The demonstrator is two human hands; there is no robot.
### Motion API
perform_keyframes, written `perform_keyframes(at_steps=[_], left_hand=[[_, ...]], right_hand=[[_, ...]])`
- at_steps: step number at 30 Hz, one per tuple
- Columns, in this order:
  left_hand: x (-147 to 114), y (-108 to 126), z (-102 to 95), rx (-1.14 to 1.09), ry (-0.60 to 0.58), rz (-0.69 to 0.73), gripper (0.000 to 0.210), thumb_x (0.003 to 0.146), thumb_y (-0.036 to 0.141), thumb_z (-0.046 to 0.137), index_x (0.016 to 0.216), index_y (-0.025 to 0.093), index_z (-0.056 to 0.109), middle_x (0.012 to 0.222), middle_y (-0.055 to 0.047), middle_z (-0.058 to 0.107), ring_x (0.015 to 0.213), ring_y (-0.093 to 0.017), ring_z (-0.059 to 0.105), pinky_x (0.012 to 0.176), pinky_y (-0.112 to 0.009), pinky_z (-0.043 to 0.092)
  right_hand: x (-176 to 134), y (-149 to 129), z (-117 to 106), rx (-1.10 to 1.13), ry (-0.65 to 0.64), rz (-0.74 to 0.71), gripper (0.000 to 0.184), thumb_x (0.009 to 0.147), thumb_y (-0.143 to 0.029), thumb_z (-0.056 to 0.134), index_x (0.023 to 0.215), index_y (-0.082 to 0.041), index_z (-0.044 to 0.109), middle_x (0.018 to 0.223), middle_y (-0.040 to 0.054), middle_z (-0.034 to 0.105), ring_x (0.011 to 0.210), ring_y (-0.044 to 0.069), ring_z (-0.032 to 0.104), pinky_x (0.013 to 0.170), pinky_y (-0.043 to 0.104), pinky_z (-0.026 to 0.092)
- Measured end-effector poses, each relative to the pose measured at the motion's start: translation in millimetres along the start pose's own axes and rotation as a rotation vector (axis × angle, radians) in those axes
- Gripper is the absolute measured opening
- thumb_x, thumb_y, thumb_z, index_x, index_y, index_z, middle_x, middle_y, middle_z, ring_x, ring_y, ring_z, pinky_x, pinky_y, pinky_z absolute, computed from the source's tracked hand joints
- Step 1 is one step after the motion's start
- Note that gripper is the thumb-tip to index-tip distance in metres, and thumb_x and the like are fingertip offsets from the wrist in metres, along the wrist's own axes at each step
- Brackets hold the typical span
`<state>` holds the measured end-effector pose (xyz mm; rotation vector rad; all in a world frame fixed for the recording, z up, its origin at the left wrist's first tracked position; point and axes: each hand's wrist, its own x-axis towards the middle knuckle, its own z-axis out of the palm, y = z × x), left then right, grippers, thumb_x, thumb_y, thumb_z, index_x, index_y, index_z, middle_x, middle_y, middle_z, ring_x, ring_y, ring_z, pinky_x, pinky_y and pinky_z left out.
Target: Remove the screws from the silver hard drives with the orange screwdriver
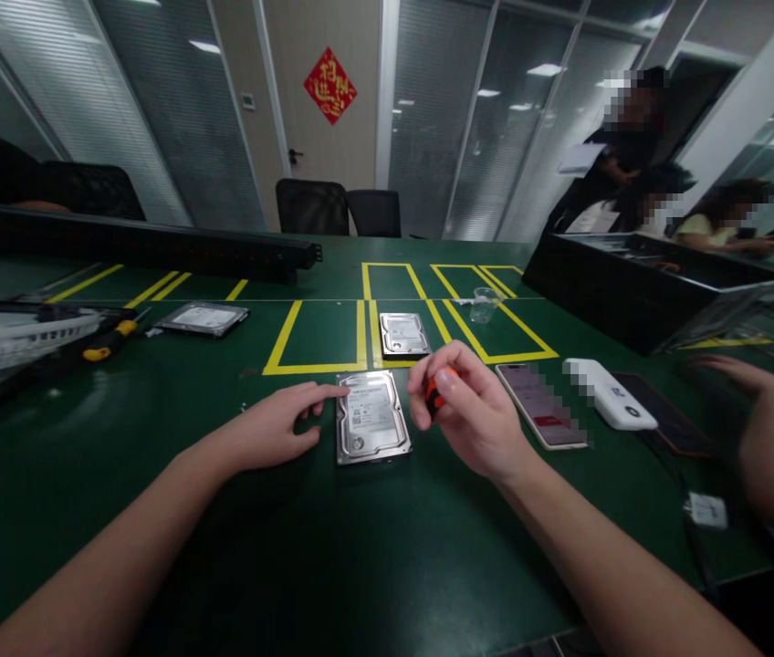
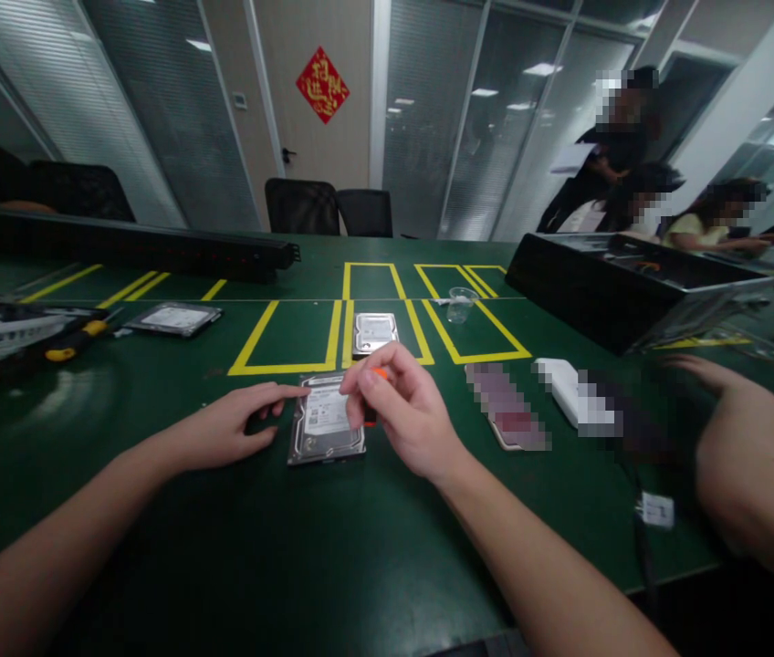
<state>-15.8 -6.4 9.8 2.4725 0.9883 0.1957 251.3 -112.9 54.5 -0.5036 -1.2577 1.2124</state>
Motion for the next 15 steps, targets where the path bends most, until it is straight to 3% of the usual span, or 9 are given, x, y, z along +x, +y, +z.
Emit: perform_keyframes(at_steps=[3,7,11,15], left_hand=[[-0.4,0.8,-0.6,-0.004,0.0,0.0,0.064,0.09,0.027,0.057,0.153,0.032,0.046,0.111,-0.005,0.06,0.092,-0.022,0.06,0.078,-0.033,0.049],[-0.8,3.8,-2.7,-0.009,-0.011,-0.016,0.064,0.089,0.028,0.057,0.153,0.032,0.046,0.111,-0.005,0.061,0.092,-0.022,0.06,0.078,-0.033,0.049],[-0.8,3.1,-2.5,-0.012,-0.009,-0.014,0.064,0.089,0.028,0.057,0.152,0.033,0.047,0.112,-0.005,0.061,0.091,-0.022,0.06,0.079,-0.033,0.049],[-0.6,1.9,-1.8,-0.011,-0.007,-0.013,0.064,0.089,0.027,0.057,0.152,0.032,0.047,0.111,-0.005,0.061,0.092,-0.021,0.06,0.08,-0.033,0.048]], right_hand=[[-0.7,0.4,-0.6,0.009,-0.01,0.002,0.008,0.101,-0.031,0.061,0.102,-0.023,0.061,0.09,0.0022,0.066,0.06,0.01,0.049,0.056,0.029,0.033],[-0.2,-0.3,-0.7,0.013,-0.007,0.011,0.035,0.107,-0.039,0.041,0.101,-0.016,0.067,0.089,0.0071,0.067,0.064,0.014,0.052,0.06,0.032,0.037],[0.0,0.4,-0.6,-0.011,0.021,0.004,0.014,0.101,-0.032,0.057,0.096,-0.02,0.061,0.097,0.0053,0.068,0.071,0.014,0.06,0.064,0.031,0.042],[-0.8,1.4,-0.7,-0.019,0.019,0.019,0.016,0.096,-0.031,0.068,0.099,-0.025,0.054,0.093,0.0017,0.068,0.062,0.012,0.053,0.058,0.029,0.038]])
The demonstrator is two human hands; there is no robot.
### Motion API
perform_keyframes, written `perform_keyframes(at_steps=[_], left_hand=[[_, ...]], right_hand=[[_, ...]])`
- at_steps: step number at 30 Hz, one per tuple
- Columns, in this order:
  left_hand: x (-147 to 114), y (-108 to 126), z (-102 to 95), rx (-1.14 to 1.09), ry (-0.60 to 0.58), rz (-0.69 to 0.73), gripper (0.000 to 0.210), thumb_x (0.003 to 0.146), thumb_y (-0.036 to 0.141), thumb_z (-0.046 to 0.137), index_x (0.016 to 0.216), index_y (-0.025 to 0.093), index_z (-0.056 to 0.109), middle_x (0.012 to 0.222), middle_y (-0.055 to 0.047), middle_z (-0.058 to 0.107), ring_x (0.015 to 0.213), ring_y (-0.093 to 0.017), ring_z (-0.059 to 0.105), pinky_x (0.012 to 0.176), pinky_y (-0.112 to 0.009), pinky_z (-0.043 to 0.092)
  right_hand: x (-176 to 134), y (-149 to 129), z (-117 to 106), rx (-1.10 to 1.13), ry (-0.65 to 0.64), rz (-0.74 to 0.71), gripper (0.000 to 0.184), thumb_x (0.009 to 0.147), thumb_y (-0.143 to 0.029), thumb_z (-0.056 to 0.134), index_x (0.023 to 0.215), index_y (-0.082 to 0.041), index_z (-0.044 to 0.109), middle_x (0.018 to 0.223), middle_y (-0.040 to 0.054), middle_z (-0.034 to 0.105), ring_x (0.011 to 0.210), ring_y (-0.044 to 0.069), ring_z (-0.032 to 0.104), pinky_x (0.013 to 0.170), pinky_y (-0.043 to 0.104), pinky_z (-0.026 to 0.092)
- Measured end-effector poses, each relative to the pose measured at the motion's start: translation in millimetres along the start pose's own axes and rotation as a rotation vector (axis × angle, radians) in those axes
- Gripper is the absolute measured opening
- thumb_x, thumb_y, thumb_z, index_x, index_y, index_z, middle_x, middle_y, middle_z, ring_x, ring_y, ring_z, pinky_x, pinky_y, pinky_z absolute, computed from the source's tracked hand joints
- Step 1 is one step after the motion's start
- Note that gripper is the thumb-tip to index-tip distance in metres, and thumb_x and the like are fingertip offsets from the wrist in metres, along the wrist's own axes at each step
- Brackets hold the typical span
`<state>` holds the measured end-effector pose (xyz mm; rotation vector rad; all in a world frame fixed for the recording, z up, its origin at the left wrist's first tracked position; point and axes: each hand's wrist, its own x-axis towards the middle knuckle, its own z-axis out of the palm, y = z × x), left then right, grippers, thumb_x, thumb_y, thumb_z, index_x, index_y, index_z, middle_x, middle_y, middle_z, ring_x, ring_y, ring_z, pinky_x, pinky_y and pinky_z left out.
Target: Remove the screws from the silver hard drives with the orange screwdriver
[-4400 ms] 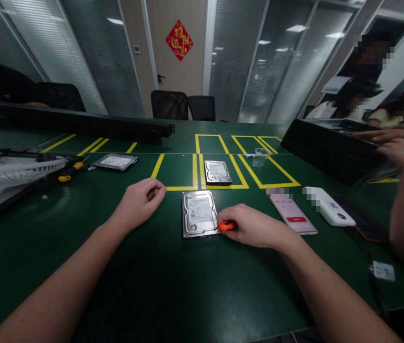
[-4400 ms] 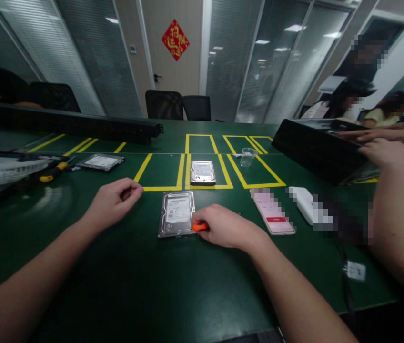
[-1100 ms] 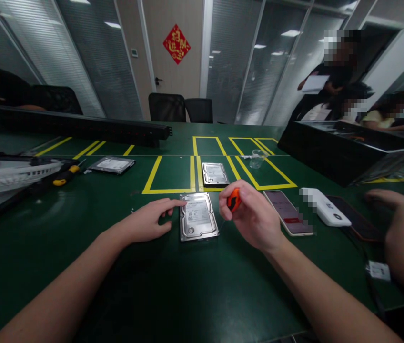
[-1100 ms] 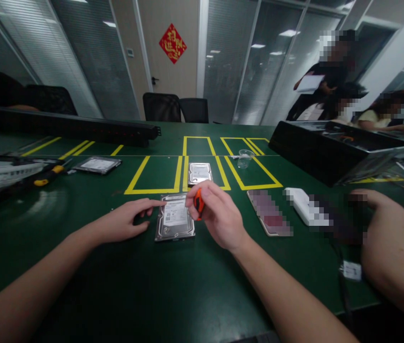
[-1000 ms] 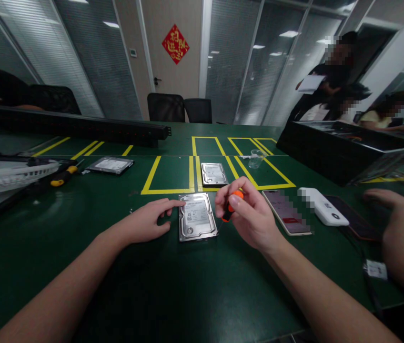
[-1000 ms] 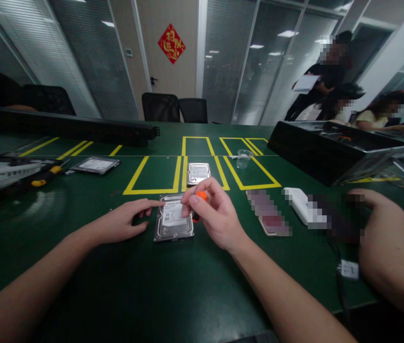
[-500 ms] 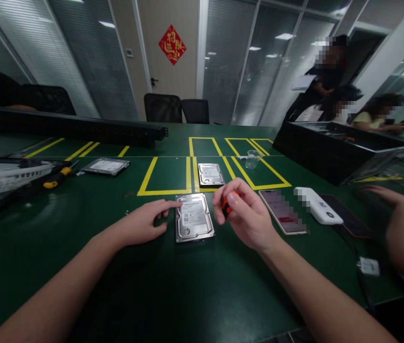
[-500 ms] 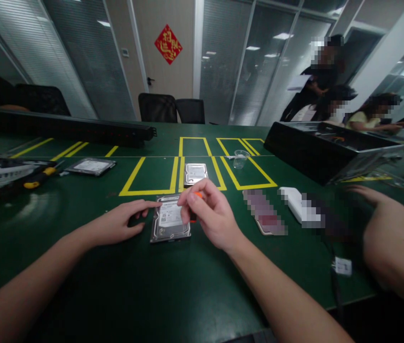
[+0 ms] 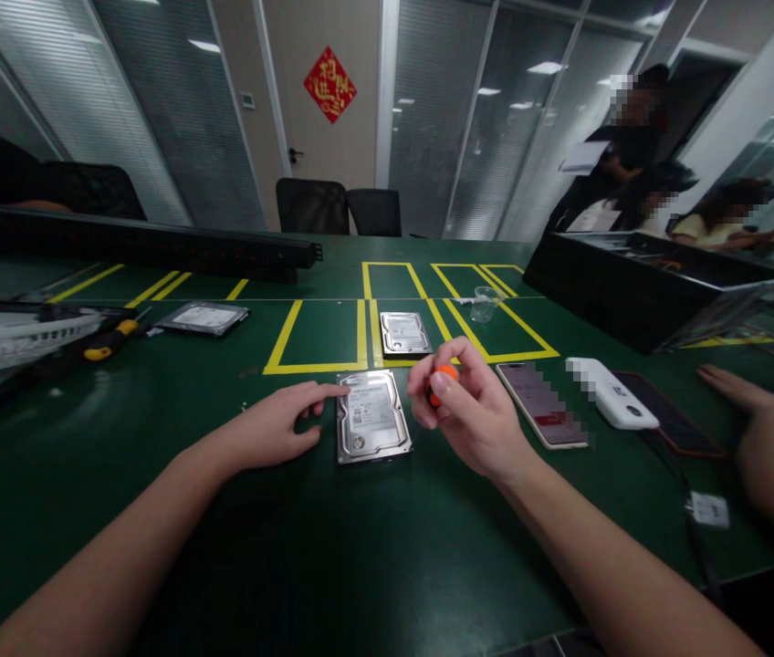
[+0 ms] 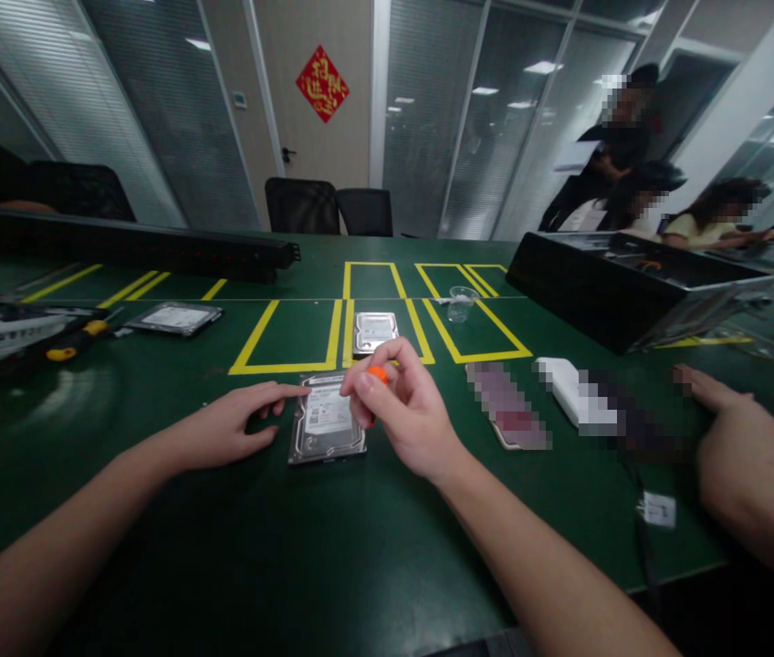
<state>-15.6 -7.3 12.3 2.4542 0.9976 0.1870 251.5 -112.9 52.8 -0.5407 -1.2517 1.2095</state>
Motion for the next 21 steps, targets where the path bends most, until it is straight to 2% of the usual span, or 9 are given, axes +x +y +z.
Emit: perform_keyframes(at_steps=[2,5,6,9,12,15,18,19,21], left_hand=[[0.1,0.2,0.0,0.0,-0.002,-0.001,0.064,0.089,0.027,0.057,0.152,0.031,0.047,0.111,-0.005,0.06,0.092,-0.021,0.06,0.079,-0.032,0.048],[0.1,0.8,0.1,0.002,-0.002,-0.002,0.064,0.089,0.027,0.057,0.152,0.032,0.046,0.111,-0.005,0.06,0.091,-0.021,0.06,0.078,-0.031,0.047],[0.0,1.0,0.1,0.003,-0.002,-0.001,0.065,0.089,0.026,0.057,0.152,0.032,0.046,0.111,-0.005,0.06,0.091,-0.021,0.06,0.077,-0.031,0.047],[-0.1,1.3,0.0,0.004,-0.005,-0.001,0.065,0.089,0.026,0.057,0.152,0.031,0.046,0.112,-0.005,0.06,0.092,-0.021,0.06,0.077,-0.031,0.047],[0.0,1.6,-0.5,0.001,-0.007,0.001,0.065,0.089,0.026,0.057,0.153,0.032,0.046,0.112,-0.005,0.06,0.092,-0.021,0.06,0.078,-0.032,0.047],[0.4,2.3,-1.1,0.005,-0.005,0.004,0.065,0.089,0.027,0.057,0.152,0.032,0.046,0.111,-0.005,0.06,0.092,-0.022,0.059,0.079,-0.032,0.047],[0.6,2.8,-1.2,0.002,-0.012,-0.011,0.065,0.089,0.028,0.057,0.153,0.032,0.046,0.111,-0.005,0.06,0.091,-0.022,0.059,0.077,-0.032,0.047],[0.5,2.8,-1.1,-0.001,-0.012,-0.013,0.065,0.089,0.028,0.057,0.153,0.032,0.046,0.111,-0.005,0.06,0.091,-0.022,0.059,0.077,-0.032,0.047],[0.4,2.3,-0.8,-0.005,-0.007,-0.011,0.065,0.089,0.027,0.058,0.152,0.033,0.046,0.111,-0.005,0.06,0.091,-0.022,0.06,0.077,-0.032,0.047]], right_hand=[[-0.1,-0.5,0.3,0.019,-0.006,0.002,0.014,0.102,-0.037,0.057,0.105,-0.024,0.058,0.089,0.0032,0.067,0.06,0.012,0.047,0.057,0.03,0.035],[0.2,-1.8,0.8,0.027,-0.011,-0.008,0.034,0.106,-0.04,0.042,0.103,-0.018,0.066,0.085,0.0061,0.065,0.063,0.013,0.05,0.06,0.032,0.037],[0.3,-2.1,0.9,0.016,-0.009,-0.008,0.033,0.106,-0.039,0.043,0.1,-0.017,0.067,0.086,0.0063,0.065,0.065,0.014,0.052,0.062,0.033,0.039],[0.0,-1.9,0.8,-0.018,0.01,-0.011,0.012,0.101,-0.032,0.059,0.096,-0.021,0.061,0.093,0.0045,0.067,0.072,0.015,0.059,0.065,0.032,0.042],[-0.7,-1.1,0.2,-0.028,0.008,-0.005,0.016,0.096,-0.03,0.069,0.098,-0.025,0.054,0.095,0.0017,0.068,0.064,0.012,0.055,0.059,0.03,0.04],[-0.7,-1.3,0.0,-0.03,0.007,0.017,0.018,0.1,-0.042,0.06,0.106,-0.025,0.059,0.088,0.002,0.065,0.058,0.012,0.045,0.055,0.03,0.035],[-0.1,-2.7,0.4,-0.016,0.012,0.017,0.036,0.105,-0.046,0.043,0.103,-0.019,0.067,0.084,0.0048,0.063,0.061,0.014,0.046,0.059,0.033,0.039],[0.1,-3.0,0.6,-0.013,0.016,0.015,0.035,0.105,-0.043,0.043,0.1,-0.019,0.068,0.085,0.0051,0.063,0.063,0.014,0.049,0.06,0.033,0.04],[0.1,-3.0,0.7,-0.019,0.03,0.009,0.019,0.102,-0.036,0.054,0.096,-0.021,0.062,0.089,0.0045,0.066,0.067,0.014,0.055,0.062,0.032,0.041]])
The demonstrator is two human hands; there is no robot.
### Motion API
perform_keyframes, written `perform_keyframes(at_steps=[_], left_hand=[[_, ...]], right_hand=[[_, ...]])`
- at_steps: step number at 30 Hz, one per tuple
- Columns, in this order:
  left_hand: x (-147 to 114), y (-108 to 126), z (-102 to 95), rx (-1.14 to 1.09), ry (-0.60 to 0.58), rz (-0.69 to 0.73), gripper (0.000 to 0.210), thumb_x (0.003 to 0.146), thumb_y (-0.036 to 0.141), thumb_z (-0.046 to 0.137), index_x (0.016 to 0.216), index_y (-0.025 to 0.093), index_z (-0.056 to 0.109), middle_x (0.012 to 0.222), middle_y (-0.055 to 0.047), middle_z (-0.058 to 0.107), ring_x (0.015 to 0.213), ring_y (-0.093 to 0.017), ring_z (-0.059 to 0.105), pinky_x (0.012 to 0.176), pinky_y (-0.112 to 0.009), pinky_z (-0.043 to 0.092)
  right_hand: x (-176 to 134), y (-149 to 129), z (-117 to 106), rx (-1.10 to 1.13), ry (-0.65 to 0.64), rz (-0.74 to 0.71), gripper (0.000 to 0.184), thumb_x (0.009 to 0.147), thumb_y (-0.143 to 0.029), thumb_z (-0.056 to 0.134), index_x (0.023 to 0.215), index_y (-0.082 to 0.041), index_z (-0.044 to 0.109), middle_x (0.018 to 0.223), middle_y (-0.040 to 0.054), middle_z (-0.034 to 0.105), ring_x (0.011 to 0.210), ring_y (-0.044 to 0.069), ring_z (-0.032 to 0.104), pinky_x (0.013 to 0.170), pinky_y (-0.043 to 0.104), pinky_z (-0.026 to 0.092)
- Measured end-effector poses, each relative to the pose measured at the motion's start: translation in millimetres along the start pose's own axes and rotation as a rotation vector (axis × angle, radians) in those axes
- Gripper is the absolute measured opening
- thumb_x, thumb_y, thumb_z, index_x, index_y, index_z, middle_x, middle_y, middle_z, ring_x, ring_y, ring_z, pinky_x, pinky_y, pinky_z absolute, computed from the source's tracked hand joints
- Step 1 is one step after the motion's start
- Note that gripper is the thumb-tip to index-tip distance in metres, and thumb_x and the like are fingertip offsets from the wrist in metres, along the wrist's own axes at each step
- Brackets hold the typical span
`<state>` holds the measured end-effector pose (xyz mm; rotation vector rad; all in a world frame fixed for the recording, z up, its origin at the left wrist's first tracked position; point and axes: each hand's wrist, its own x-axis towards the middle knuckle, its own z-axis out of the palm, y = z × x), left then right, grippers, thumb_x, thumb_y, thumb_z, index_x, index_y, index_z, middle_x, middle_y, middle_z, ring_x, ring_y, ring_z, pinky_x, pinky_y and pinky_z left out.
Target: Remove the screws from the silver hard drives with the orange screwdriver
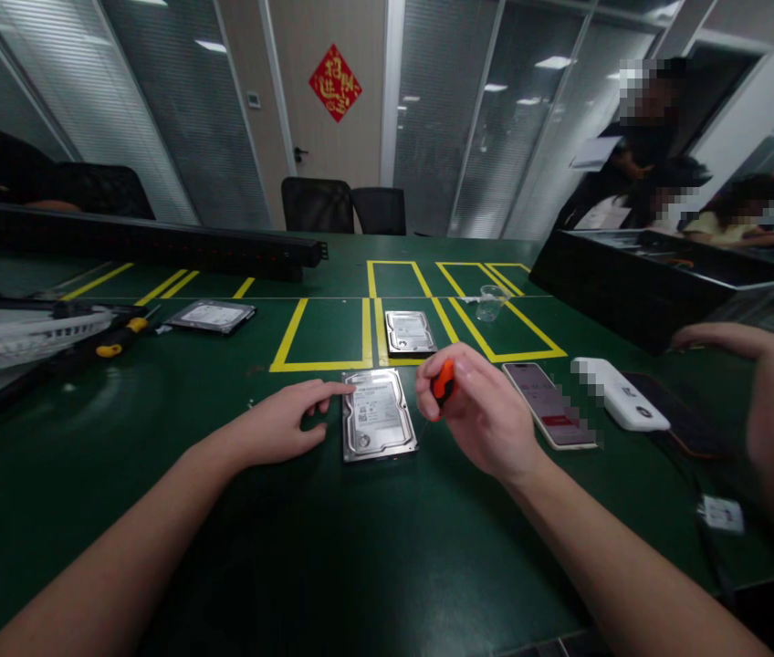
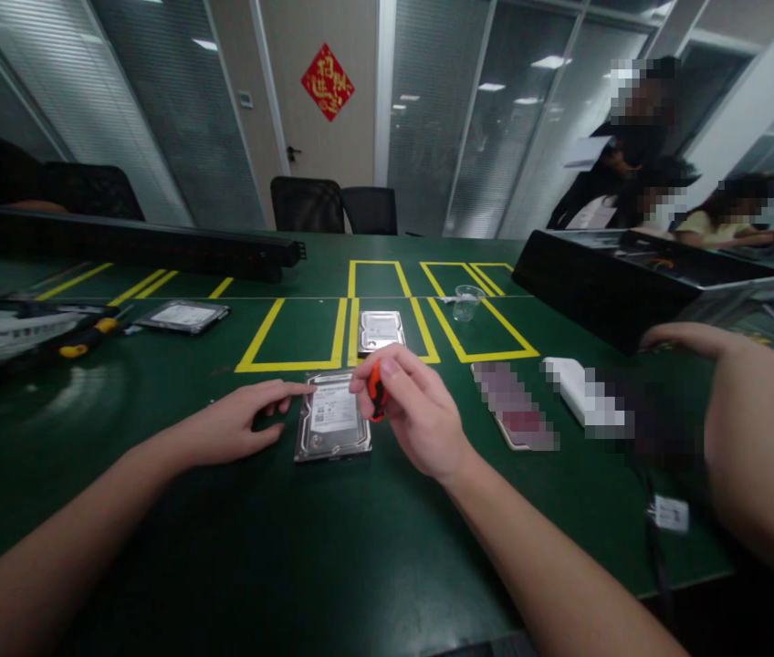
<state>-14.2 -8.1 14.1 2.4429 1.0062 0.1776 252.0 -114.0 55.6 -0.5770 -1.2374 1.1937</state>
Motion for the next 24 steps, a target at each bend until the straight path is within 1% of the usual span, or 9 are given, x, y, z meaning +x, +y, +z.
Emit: perform_keyframes(at_steps=[1,3,6,9,12,16,20,22,24], left_hand=[[-0.1,-0.4,0.2,-0.001,0.001,0.0,0.065,0.088,0.028,0.058,0.152,0.033,0.046,0.112,-0.005,0.06,0.091,-0.022,0.06,0.077,-0.032,0.047],[-0.2,-1.2,0.4,-0.002,-0.002,-0.008,0.065,0.088,0.028,0.058,0.152,0.034,0.046,0.112,-0.005,0.06,0.091,-0.022,0.06,0.076,-0.031,0.047],[0.0,-1.6,0.3,0.002,-0.006,-0.013,0.065,0.088,0.028,0.058,0.153,0.034,0.046,0.112,-0.005,0.06,0.091,-0.021,0.06,0.076,-0.031,0.047],[0.2,-1.1,0.2,0.006,-0.005,-0.001,0.065,0.089,0.028,0.058,0.153,0.033,0.046,0.111,-0.005,0.06,0.091,-0.021,0.059,0.077,-0.031,0.047],[0.2,-0.9,0.4,0.002,-0.003,0.005,0.065,0.089,0.028,0.058,0.152,0.032,0.046,0.11,-0.005,0.06,0.091,-0.021,0.059,0.078,-0.032,0.047],[0.3,-1.4,1.1,0.001,0.008,0.024,0.064,0.089,0.027,0.058,0.152,0.031,0.047,0.11,-0.005,0.061,0.091,-0.021,0.06,0.078,-0.031,0.047],[0.0,-0.6,0.6,-0.004,0.005,0.023,0.064,0.088,0.026,0.057,0.151,0.031,0.048,0.111,-0.005,0.061,0.092,-0.021,0.06,0.079,-0.032,0.047],[-0.3,0.1,0.0,-0.006,0.001,0.014,0.064,0.088,0.026,0.058,0.151,0.031,0.048,0.111,-0.005,0.061,0.092,-0.021,0.06,0.08,-0.032,0.047],[-0.5,0.5,-0.3,-0.008,-0.003,0.004,0.064,0.088,0.027,0.058,0.151,0.032,0.048,0.111,-0.005,0.061,0.092,-0.022,0.06,0.08,-0.032,0.047]], right_hand=[[-0.1,0.4,-0.1,-0.007,0.007,-0.005,0.012,0.1,-0.033,0.06,0.096,-0.022,0.058,0.093,0.0039,0.068,0.068,0.014,0.058,0.062,0.032,0.042],[-0.5,1.7,-0.5,-0.025,0.014,-0.007,0.019,0.096,-0.03,0.068,0.097,-0.025,0.05,0.096,0.0024,0.07,0.065,0.013,0.058,0.061,0.031,0.042],[-0.8,2.9,-0.8,-0.028,-0.002,0.008,0.022,0.095,-0.033,0.07,0.101,-0.026,0.05,0.087,0.0,0.068,0.057,0.011,0.047,0.055,0.029,0.034],[-0.3,1.4,0.0,0.021,-0.025,0.007,0.027,0.103,-0.047,0.051,0.106,-0.022,0.06,0.081,0.0016,0.063,0.057,0.012,0.042,0.056,0.031,0.034],[0.2,-1.1,1.0,0.036,-0.038,0.012,0.04,0.107,-0.043,0.039,0.098,-0.017,0.067,0.082,0.0049,0.063,0.06,0.013,0.049,0.06,0.033,0.037],[-0.8,-0.7,0.4,-0.004,-0.035,0.006,0.014,0.1,-0.034,0.059,0.093,-0.022,0.058,0.094,0.0047,0.067,0.069,0.015,0.059,0.063,0.033,0.042],[-2.0,1.5,-0.9,-0.025,-0.056,0.017,0.02,0.096,-0.034,0.069,0.097,-0.026,0.051,0.09,0.0013,0.068,0.058,0.011,0.048,0.054,0.029,0.035],[-1.8,1.1,-0.8,-0.016,-0.059,0.02,0.02,0.099,-0.045,0.061,0.102,-0.025,0.055,0.085,0.0019,0.066,0.057,0.012,0.044,0.054,0.03,0.033],[-1.4,-0.4,-0.4,-0.007,-0.054,0.02,0.032,0.103,-0.05,0.047,0.104,-0.022,0.063,0.083,0.004,0.064,0.058,0.013,0.044,0.056,0.032,0.035]])
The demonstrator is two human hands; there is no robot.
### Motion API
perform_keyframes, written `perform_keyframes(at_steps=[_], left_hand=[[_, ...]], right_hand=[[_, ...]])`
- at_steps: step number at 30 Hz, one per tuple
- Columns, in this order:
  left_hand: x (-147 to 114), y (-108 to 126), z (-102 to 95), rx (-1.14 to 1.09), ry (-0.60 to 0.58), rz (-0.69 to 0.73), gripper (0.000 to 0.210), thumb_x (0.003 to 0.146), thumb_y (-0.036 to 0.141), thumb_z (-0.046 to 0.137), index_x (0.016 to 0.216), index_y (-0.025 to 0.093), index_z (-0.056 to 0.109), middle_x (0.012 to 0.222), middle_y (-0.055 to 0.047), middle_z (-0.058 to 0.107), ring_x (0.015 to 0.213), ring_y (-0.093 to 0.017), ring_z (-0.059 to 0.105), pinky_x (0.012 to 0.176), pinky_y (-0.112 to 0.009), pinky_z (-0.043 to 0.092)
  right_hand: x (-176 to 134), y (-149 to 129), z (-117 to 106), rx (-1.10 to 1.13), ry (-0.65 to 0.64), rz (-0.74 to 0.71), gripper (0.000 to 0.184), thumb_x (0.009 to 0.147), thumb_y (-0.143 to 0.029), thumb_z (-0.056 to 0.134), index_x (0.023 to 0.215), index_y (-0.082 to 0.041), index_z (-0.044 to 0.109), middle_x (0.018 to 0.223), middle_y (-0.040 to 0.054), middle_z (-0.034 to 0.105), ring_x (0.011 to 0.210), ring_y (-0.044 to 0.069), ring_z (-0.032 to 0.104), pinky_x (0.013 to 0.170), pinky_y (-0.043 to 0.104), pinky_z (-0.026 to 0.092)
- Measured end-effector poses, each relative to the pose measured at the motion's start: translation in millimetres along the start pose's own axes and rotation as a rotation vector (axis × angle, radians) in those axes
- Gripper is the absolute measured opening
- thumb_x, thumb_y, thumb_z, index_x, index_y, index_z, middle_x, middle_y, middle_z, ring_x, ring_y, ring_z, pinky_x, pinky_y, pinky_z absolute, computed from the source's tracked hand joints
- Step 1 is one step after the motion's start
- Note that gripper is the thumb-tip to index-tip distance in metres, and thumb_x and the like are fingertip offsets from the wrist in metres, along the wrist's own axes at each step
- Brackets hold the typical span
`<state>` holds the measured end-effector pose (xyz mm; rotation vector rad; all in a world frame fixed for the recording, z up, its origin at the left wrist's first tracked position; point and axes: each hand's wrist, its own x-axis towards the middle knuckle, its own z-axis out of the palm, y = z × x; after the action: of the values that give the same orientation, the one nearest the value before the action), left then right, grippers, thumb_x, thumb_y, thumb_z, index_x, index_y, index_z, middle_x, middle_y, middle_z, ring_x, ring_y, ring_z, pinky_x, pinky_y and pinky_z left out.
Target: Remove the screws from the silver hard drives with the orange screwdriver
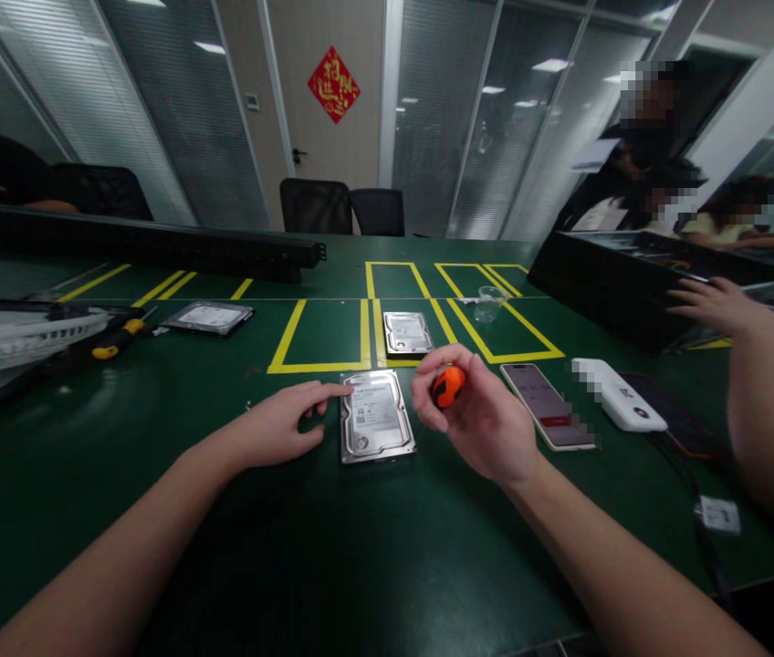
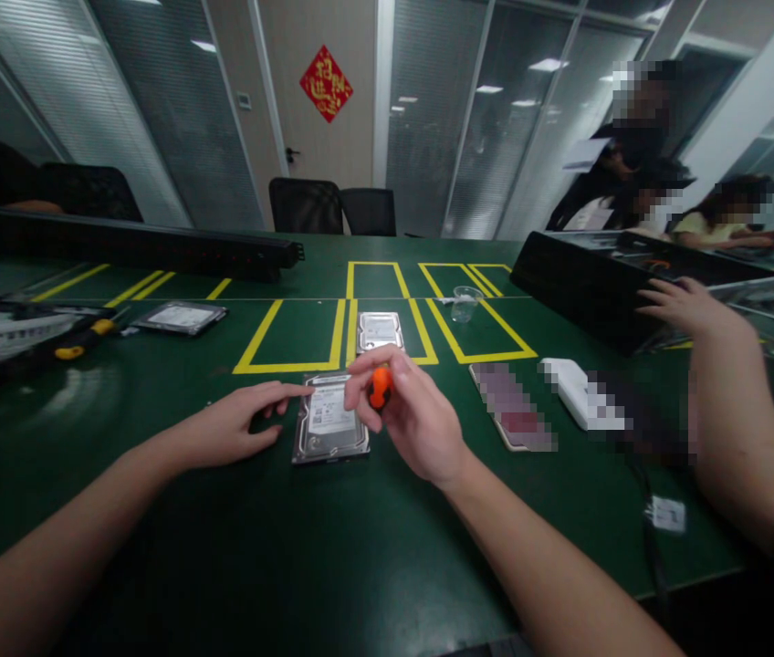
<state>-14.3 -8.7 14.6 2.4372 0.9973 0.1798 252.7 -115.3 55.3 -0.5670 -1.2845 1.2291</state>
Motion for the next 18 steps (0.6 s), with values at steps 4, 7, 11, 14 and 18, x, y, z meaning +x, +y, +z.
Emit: perform_keyframes(at_steps=[4,7,11,14,18], left_hand=[[0.1,-1.2,0.4,0.005,0.004,0.001,0.063,0.089,0.028,0.058,0.151,0.033,0.048,0.111,-0.005,0.061,0.092,-0.021,0.06,0.078,-0.031,0.047],[0.4,-3.1,1.1,0.004,0.003,0.001,0.064,0.089,0.028,0.058,0.151,0.033,0.047,0.111,-0.005,0.06,0.091,-0.021,0.06,0.077,-0.031,0.047],[0.3,-3.8,1.3,0.007,0.003,0.004,0.064,0.089,0.027,0.058,0.152,0.033,0.046,0.111,-0.005,0.06,0.091,-0.021,0.06,0.078,-0.032,0.047],[-0.3,-2.4,0.7,0.008,-0.001,-0.004,0.064,0.089,0.028,0.058,0.152,0.034,0.046,0.111,-0.005,0.06,0.091,-0.021,0.06,0.078,-0.032,0.047],[0.0,-1.8,0.5,0.01,-0.004,-0.009,0.064,0.089,0.027,0.058,0.152,0.034,0.046,0.112,-0.005,0.06,0.092,-0.021,0.06,0.078,-0.031,0.047]], right_hand=[[0.4,-2.1,0.2,-0.03,0.0,0.0,0.03,0.104,-0.041,0.049,0.097,-0.018,0.067,0.083,0.0047,0.064,0.064,0.014,0.052,0.06,0.032,0.04],[-0.3,-0.3,-0.9,-0.036,0.012,-0.022,0.013,0.098,-0.033,0.065,0.095,-0.022,0.058,0.093,0.0034,0.067,0.067,0.013,0.059,0.062,0.031,0.043],[-1.1,2.7,-2.5,-0.024,0.013,-0.011,0.022,0.094,-0.033,0.072,0.098,-0.025,0.052,0.09,0.0,0.066,0.056,0.009,0.048,0.052,0.027,0.035],[-0.3,1.6,-2.1,0.024,-0.008,-0.011,0.027,0.103,-0.048,0.052,0.104,-0.023,0.061,0.084,0.002,0.064,0.054,0.011,0.042,0.052,0.029,0.032],[1.3,-1.0,-0.4,0.047,-0.008,-0.031,0.041,0.107,-0.039,0.039,0.094,-0.016,0.07,0.084,0.0061,0.064,0.06,0.013,0.051,0.059,0.032,0.038]])
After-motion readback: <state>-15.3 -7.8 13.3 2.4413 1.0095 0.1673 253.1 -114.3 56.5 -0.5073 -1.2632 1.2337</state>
